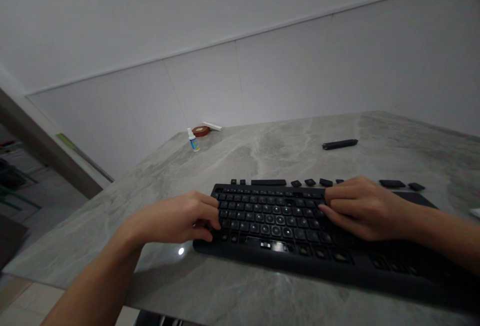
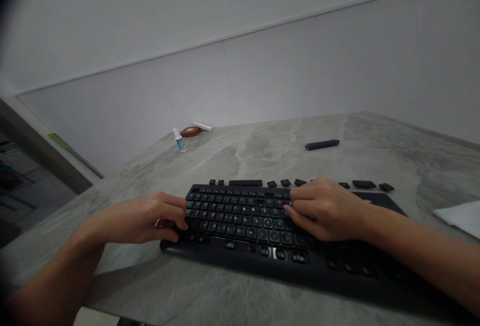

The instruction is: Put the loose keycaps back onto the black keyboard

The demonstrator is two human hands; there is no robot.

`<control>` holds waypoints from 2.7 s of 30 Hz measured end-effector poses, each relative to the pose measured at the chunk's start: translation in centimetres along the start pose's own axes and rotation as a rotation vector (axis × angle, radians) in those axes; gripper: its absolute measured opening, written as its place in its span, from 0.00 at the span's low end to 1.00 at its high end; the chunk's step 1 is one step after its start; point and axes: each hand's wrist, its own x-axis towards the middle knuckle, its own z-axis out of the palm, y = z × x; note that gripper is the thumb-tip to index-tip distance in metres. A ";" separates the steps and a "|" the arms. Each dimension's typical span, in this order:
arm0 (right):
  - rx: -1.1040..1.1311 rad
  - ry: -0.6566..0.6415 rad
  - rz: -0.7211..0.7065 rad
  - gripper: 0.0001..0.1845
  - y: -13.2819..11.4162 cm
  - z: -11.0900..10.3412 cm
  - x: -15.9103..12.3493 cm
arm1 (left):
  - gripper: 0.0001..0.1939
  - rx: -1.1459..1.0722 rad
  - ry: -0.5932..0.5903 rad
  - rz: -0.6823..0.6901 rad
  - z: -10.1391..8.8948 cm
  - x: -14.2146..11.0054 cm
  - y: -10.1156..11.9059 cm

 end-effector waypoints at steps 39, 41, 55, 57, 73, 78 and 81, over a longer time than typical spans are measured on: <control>0.012 0.007 -0.002 0.20 0.0 0.1 0.1 | 0.06 0.027 -0.029 0.011 0.2 0.1 -0.2; 0.013 0.013 -0.001 0.20 0.1 0.1 0.0 | 0.07 0.026 -0.024 0.013 0.3 0.1 -0.2; 0.003 0.011 -0.005 0.20 0.0 0.0 0.1 | 0.10 0.010 -0.024 -0.022 0.3 0.1 0.3; 0.000 0.008 -0.001 0.20 0.0 0.1 0.1 | 0.10 0.024 -0.035 -0.039 0.4 0.1 0.3; 0.005 -0.005 0.005 0.20 0.1 0.1 0.0 | 0.12 0.034 -0.045 -0.129 0.6 0.1 0.4; 0.001 0.013 0.000 0.21 0.1 0.2 0.0 | 0.12 0.017 -0.053 -0.170 0.6 0.0 0.7; 0.007 -0.001 0.011 0.21 0.1 0.2 0.0 | 0.12 0.026 -0.050 -0.210 0.8 0.0 0.9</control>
